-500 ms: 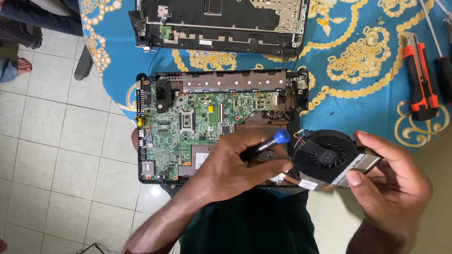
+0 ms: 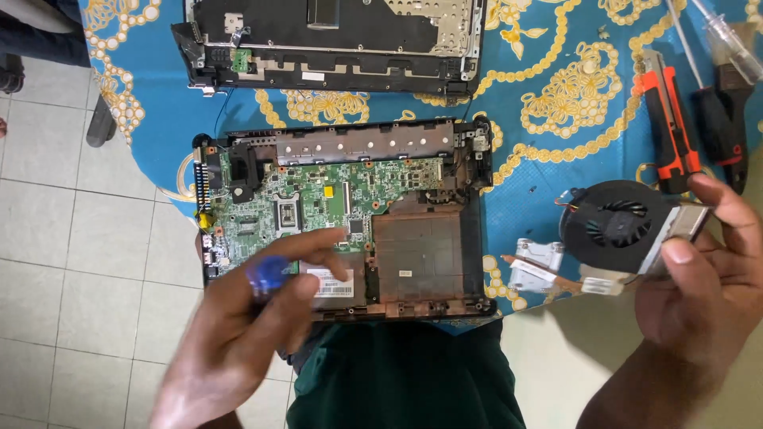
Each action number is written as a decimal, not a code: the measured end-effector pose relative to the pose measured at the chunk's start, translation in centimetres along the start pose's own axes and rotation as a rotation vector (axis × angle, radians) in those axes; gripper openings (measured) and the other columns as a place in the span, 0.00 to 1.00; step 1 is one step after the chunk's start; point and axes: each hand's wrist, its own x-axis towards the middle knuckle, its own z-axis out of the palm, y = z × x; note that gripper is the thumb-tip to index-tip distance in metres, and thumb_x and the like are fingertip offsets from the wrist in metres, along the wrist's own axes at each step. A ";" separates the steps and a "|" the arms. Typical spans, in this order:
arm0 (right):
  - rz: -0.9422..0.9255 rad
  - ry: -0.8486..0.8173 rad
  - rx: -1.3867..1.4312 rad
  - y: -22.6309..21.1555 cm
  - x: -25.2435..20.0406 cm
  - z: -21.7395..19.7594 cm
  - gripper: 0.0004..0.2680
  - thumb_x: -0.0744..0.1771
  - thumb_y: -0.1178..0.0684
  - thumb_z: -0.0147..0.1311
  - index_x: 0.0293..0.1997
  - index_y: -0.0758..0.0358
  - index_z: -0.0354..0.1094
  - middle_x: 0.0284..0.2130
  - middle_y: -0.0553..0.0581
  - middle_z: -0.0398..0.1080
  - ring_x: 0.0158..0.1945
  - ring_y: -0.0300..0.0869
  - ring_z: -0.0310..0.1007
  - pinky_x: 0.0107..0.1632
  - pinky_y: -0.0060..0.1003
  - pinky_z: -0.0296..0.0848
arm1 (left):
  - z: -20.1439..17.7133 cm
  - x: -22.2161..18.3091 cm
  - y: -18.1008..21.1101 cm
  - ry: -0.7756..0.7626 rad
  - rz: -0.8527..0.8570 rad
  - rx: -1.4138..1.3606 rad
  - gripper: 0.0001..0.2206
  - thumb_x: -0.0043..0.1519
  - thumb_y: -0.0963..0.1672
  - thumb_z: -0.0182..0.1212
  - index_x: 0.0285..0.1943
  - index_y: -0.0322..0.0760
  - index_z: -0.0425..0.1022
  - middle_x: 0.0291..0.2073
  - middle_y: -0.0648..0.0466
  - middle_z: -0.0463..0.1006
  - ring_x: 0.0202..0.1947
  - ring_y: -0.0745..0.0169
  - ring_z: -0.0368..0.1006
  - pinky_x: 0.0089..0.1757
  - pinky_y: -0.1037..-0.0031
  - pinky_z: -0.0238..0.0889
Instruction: Securing a cooling fan into a laptop chassis during a repair process, including using a screwdriver for internal adjustments.
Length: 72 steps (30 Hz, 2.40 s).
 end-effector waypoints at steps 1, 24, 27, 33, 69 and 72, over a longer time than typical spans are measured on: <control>0.069 0.033 0.039 0.6 0.4 -0.7 0.25 0.66 0.50 0.54 0.73 0.65 0.62 0.51 0.56 0.72 0.53 0.36 0.76 0.61 0.29 0.81 | -0.9 -1.2 -0.6 0.140 -0.053 0.023 0.21 0.67 0.45 0.54 0.68 0.32 0.74 0.43 0.50 0.84 0.18 0.69 0.62 0.23 0.76 0.63; 0.317 0.090 0.024 4.6 2.2 -1.3 0.17 0.69 0.53 0.57 0.67 0.61 0.66 0.51 0.53 0.72 0.49 0.38 0.76 0.41 0.30 0.82 | -6.0 -5.2 -8.4 0.587 -0.402 0.170 0.23 0.69 0.44 0.49 0.74 0.31 0.70 0.40 0.45 0.84 0.16 0.57 0.58 0.29 0.63 0.60; 0.292 0.081 -0.028 5.0 2.5 -1.2 0.18 0.70 0.54 0.55 0.70 0.62 0.63 0.56 0.54 0.72 0.55 0.39 0.76 0.54 0.32 0.82 | -6.2 -5.2 -9.0 0.661 -0.336 0.186 0.23 0.69 0.43 0.50 0.73 0.27 0.69 0.43 0.42 0.82 0.15 0.55 0.57 0.26 0.64 0.57; 0.275 0.058 -0.078 5.1 2.9 -0.3 0.18 0.70 0.53 0.55 0.69 0.63 0.64 0.53 0.57 0.73 0.53 0.41 0.75 0.51 0.35 0.81 | -5.6 -4.7 -8.0 0.775 -0.360 0.368 0.17 0.72 0.43 0.52 0.68 0.31 0.74 0.45 0.50 0.82 0.19 0.59 0.60 0.29 0.69 0.57; 0.425 -0.002 0.087 5.3 4.2 -1.2 0.15 0.67 0.61 0.53 0.61 0.59 0.61 0.46 0.58 0.72 0.50 0.40 0.73 0.52 0.34 0.76 | -6.7 -5.1 -12.9 0.872 -0.373 0.559 0.18 0.76 0.47 0.59 0.70 0.33 0.78 0.44 0.50 0.77 0.25 0.51 0.68 0.32 0.65 0.63; 0.385 0.012 -0.004 4.9 4.1 -0.8 0.12 0.68 0.59 0.52 0.58 0.55 0.64 0.40 0.54 0.70 0.45 0.35 0.69 0.49 0.29 0.70 | -6.8 -5.3 -13.3 0.877 -0.353 0.554 0.17 0.77 0.47 0.60 0.70 0.34 0.79 0.39 0.50 0.77 0.25 0.54 0.67 0.34 0.67 0.62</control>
